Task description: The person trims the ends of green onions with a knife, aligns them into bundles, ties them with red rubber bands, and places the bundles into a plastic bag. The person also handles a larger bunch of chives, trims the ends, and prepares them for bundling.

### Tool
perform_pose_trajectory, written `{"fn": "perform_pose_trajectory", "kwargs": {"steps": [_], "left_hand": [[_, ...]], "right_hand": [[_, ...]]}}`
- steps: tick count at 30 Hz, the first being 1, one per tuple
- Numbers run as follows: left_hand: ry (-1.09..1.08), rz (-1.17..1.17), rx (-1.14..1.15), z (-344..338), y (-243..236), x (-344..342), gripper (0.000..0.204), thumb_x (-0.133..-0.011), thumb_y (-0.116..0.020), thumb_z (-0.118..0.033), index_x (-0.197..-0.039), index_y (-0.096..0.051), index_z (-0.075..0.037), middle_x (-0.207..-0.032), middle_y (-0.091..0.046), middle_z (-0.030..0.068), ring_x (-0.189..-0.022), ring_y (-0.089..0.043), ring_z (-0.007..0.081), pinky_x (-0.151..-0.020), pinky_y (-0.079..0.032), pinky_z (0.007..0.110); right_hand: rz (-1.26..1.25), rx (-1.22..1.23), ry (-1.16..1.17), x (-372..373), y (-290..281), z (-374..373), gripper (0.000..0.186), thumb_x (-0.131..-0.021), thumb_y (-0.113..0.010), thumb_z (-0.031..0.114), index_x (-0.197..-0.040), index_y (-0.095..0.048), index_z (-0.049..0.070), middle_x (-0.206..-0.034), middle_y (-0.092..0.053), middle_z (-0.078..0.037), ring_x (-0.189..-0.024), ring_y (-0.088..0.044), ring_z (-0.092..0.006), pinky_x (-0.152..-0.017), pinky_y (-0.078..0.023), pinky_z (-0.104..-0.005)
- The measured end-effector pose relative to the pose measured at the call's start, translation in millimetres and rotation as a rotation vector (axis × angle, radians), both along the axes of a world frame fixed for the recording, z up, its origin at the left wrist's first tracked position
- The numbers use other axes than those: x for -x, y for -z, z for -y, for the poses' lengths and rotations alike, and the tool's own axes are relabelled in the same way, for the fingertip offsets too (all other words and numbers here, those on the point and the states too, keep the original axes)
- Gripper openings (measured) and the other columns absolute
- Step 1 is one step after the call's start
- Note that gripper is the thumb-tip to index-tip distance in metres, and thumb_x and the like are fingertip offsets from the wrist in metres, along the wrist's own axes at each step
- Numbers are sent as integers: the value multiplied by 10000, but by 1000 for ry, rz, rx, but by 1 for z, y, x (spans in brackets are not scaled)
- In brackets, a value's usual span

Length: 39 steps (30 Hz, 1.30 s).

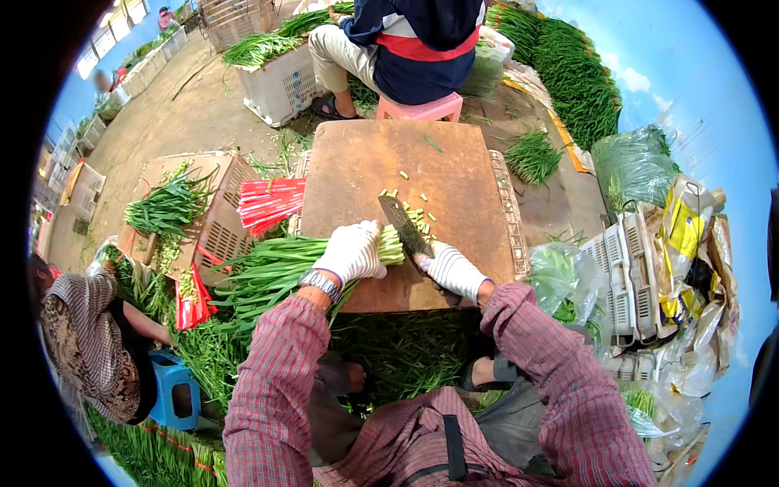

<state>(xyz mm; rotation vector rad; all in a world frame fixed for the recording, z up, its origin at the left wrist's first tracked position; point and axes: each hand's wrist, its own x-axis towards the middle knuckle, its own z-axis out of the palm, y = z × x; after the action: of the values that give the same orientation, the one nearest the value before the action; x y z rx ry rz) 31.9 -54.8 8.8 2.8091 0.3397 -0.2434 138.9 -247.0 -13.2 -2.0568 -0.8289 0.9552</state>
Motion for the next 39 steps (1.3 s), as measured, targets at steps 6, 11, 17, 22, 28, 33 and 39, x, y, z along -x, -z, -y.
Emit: {"fn": "perform_pose_trajectory", "kwargs": {"steps": [6, 11, 17, 22, 28, 33, 39], "left_hand": [[-101, 232, 122, -8, -28, 78, 745, -586, -836, -258, -1231, -543, -28, -1085, -660, 167, -1005, -657, 331, -868, -534, 394], [-406, 519, 561, -4, -41, 127, 637, -642, -806, -92, -1207, -523, -11, -1101, -682, 106, -995, -671, 181, -902, -529, 317], [-656, 550, 718, -19, -49, 132, 756, -602, -781, -67, -1287, -466, 1, -1125, -660, 78, -1030, -631, 147, -934, -497, 305], [-711, 450, 583, -21, -46, 132, 800, -553, -787, -72, -1284, -474, 6, -1149, -646, 92, -1044, -627, 164, -936, -497, 317], [-814, 444, 595, -12, -55, 129, 811, -512, -783, -113, -1262, -498, 11, -1135, -654, 90, -1034, -632, 168, -940, -500, 327], [-752, 563, 674, 0, -53, 151, 802, -548, -775, -90, -1287, -478, 1, -1157, -646, 85, -1058, -621, 160, -956, -487, 322], [-619, 677, 748, 26, -63, 178, 808, -586, -790, -86, -1319, -457, -15, -1194, -633, 77, -1087, -611, 160, -970, -479, 324]], "right_hand": [[-138, 80, -82, -49, -49, 51, 410, -962, -551, 436, -909, -564, 30, -672, -571, -84, -517, -529, -193, -503, -459, -368], [972, 205, -24, -190, -8, 41, 458, -939, -562, 404, -1148, -593, -2, -920, -668, -254, -879, -657, -405, -777, -529, -471], [1339, 409, -115, -259, 46, -13, 409, -884, -612, 313, -1205, -602, 60, -1214, -590, -191, -1005, -623, -347, -829, -518, -453], [1509, -135, -327, -233, 56, -81, 383, -799, -630, 119, -1182, -640, 96, -1151, -592, -118, -1030, -575, -331, -883, -491, -442], [1113, -582, -655, -172, 77, -155, 226, -807, -681, 149, -1032, -698, 130, -1058, -641, -93, -973, -606, -312, -834, -522, -429], [803, -659, -872, -78, 77, -111, 279, -748, -693, 127, -1026, -711, 125, -1071, -644, -95, -967, -597, -309, -837, -505, -425], [621, -524, -982, 18, 64, -10, 334, -758, -655, 156, -1088, -676, 107, -1141, -620, -104, -969, -609, -309, -810, -521, -434]]}}
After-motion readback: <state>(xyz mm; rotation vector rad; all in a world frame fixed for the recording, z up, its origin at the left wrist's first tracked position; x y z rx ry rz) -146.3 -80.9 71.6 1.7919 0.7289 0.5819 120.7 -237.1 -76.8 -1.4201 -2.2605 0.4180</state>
